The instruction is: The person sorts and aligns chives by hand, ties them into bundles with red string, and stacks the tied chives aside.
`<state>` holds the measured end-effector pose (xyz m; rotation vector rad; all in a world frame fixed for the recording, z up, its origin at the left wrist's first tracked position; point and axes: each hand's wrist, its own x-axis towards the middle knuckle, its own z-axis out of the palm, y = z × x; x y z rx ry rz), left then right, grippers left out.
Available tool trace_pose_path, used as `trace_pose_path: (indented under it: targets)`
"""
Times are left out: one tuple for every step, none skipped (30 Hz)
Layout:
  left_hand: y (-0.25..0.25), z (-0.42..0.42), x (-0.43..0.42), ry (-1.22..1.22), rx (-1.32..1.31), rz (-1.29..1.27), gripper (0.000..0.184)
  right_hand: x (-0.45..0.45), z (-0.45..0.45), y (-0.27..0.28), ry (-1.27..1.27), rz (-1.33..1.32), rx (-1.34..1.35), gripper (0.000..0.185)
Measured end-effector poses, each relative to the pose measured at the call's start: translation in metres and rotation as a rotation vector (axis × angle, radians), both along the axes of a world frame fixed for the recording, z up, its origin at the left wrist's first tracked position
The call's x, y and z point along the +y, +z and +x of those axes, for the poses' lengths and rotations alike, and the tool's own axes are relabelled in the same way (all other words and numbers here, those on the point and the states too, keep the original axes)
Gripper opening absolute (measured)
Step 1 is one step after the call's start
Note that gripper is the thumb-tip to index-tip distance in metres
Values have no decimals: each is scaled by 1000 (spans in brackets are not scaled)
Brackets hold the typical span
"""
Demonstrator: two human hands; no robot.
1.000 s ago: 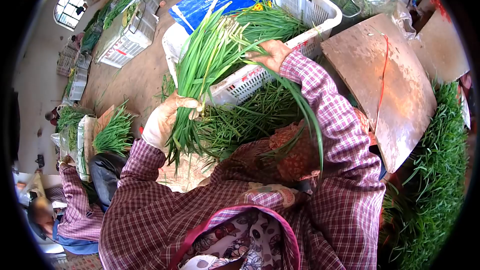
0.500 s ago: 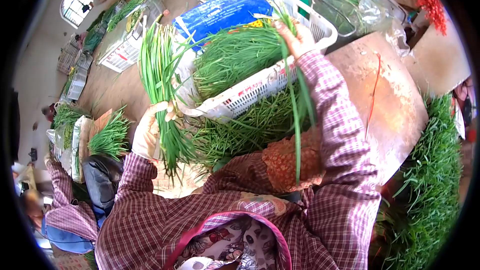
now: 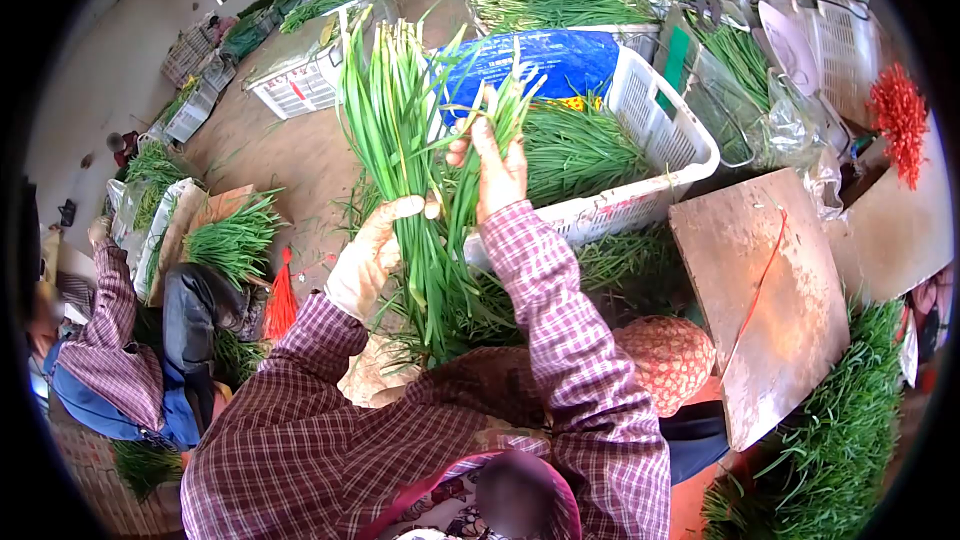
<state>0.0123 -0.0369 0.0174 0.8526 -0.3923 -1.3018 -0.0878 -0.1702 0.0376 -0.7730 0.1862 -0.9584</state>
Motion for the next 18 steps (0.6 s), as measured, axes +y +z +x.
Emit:
trace_pose_path:
  targets:
    - [-1,0,4,-52,11,25,35,9,2,3,-47,17,25,41]
    - [-9,-1,1,-52,-19,-8,38,10,6,-1,-33,51,34,34]
    - [-14,-3,0,-48,-51,-45,41,14,7,-2,-25,50,20,29]
    - [-17,-4,2,-44,-26,-46,50,17,6,-3,-23,47,52,30]
    - [-11,-9,4,-15,-16,-36,57,20,4,1,-20,43,82,31]
    - [-7,-11,6,9,15,-26,59,17,3,-5,-20,-54,131,37]
    - [-8,-9,8,22,26,-36,62,14,4,-10,-47,-218,110,49]
    - [-10,-7,9,34,37,-46,66,11,1,-6,-1,-236,90,52]
    - [-12,-3,8,46,6,-80,74,7,-5,-4,39,-247,76,56]
    - [-15,1,10,24,-30,-118,77,-5,-13,-1,86,-273,161,57]
    - [-7,-1,13,-1,-61,-149,80,-8,-14,4,43,-222,55,53]
    - [-4,0,16,-17,-100,-149,82,-16,-19,10,37,-251,113,48]
    - [-1,0,18,-35,-88,-153,81,-26,-26,16,35,-278,171,43]
    - [-3,1,19,-39,-91,-173,82,-34,-30,18,60,-250,184,38]
    - [-4,4,20,-41,-98,-199,82,-39,-33,21,86,-229,192,32]
    - [-3,6,22,-40,-99,-203,82,-42,-35,25,68,-214,237,27]
    - [-3,7,24,-47,-111,-190,83,-42,-39,32,64,-238,257,24]
    - [-3,8,26,-55,-123,-175,84,-45,-40,33,70,-232,263,24]
